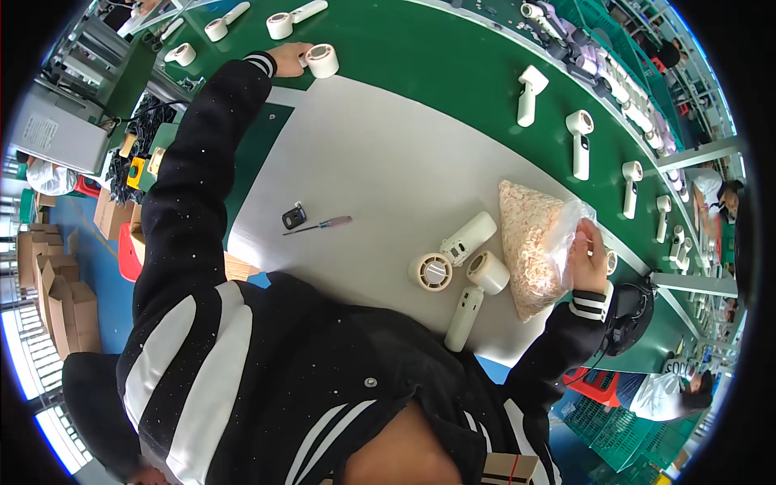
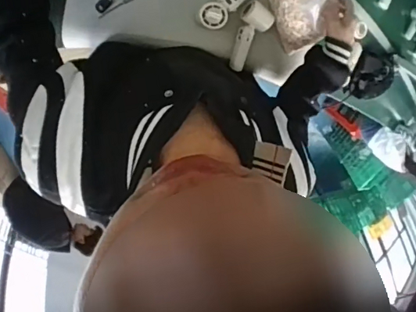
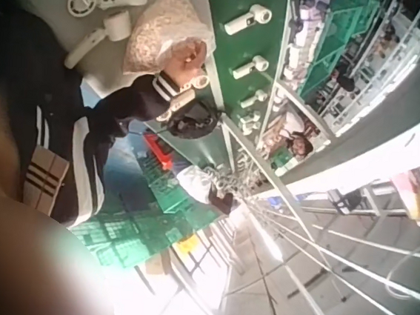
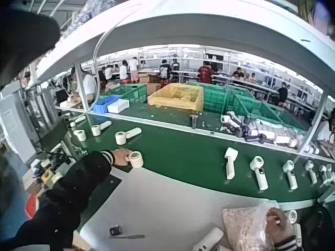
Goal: Manually assembling handheld fans by placing internal components and buttons into plastic housings at a factory workstation.
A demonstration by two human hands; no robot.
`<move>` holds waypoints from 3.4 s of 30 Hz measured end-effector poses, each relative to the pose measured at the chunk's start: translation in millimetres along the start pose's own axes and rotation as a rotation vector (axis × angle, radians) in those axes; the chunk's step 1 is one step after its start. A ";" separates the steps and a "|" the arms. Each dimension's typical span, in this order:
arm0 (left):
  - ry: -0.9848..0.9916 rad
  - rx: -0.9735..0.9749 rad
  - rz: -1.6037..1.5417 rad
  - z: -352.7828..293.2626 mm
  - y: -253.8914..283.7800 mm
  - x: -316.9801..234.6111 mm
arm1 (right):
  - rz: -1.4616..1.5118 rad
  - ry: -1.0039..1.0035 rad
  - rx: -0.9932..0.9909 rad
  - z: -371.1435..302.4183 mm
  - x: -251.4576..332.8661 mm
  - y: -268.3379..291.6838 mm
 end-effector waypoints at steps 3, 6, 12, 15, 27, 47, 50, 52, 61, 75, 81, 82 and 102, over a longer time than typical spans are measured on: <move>0.103 -0.130 0.315 -22.2 -1.7 -0.4 | -0.034 -0.030 0.050 14.1 7.9 -0.3; 0.039 -0.178 0.217 -41.9 -1.3 -39.7 | -0.133 -0.001 0.077 6.4 3.2 -7.5; -0.171 -0.325 -0.203 -84.7 -35.0 -136.8 | -0.235 0.074 0.022 5.2 18.9 -7.9; -0.373 -0.408 -0.611 -112.8 -73.2 -196.8 | -0.144 0.064 -0.100 8.1 29.6 -6.1; 0.066 -0.171 -0.120 -199.2 -45.3 -126.8 | 0.384 0.174 -0.398 -12.9 67.3 32.3; -0.207 0.022 -0.583 -206.4 -3.1 -104.7 | 0.596 0.241 0.477 64.3 185.0 -201.3; -0.389 0.063 -0.821 -187.7 -7.7 -159.7 | 0.682 0.205 0.520 65.5 186.5 -215.1; -0.462 0.082 -0.904 -173.2 -16.2 -182.3 | 0.706 0.185 0.524 65.5 191.4 -217.7; -0.537 -0.012 -1.335 -132.6 -63.0 -201.1 | 0.287 0.213 0.371 71.3 197.7 -227.2; -0.360 -0.039 -1.604 -138.5 -85.3 -189.8 | 0.316 0.180 0.179 75.4 188.3 -251.3; -0.422 -0.032 -1.569 -137.3 -79.7 -196.6 | 0.453 0.179 0.253 77.8 194.7 -231.6; -0.412 -0.030 -1.568 -136.7 -82.1 -200.4 | 0.459 0.176 0.259 76.8 191.8 -230.9; -0.392 -0.341 -0.676 -148.8 -72.1 -221.7 | 0.378 0.119 0.433 72.2 172.0 -254.8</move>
Point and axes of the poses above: each hand's wrist, its own z-axis towards the middle knuckle, its own y-axis out of the back of the hand, x = y × z, the point moved 7 cm from there along z, towards the middle knuckle, and after that the axes turned 14 degrees about x, right-handed, at the moved point
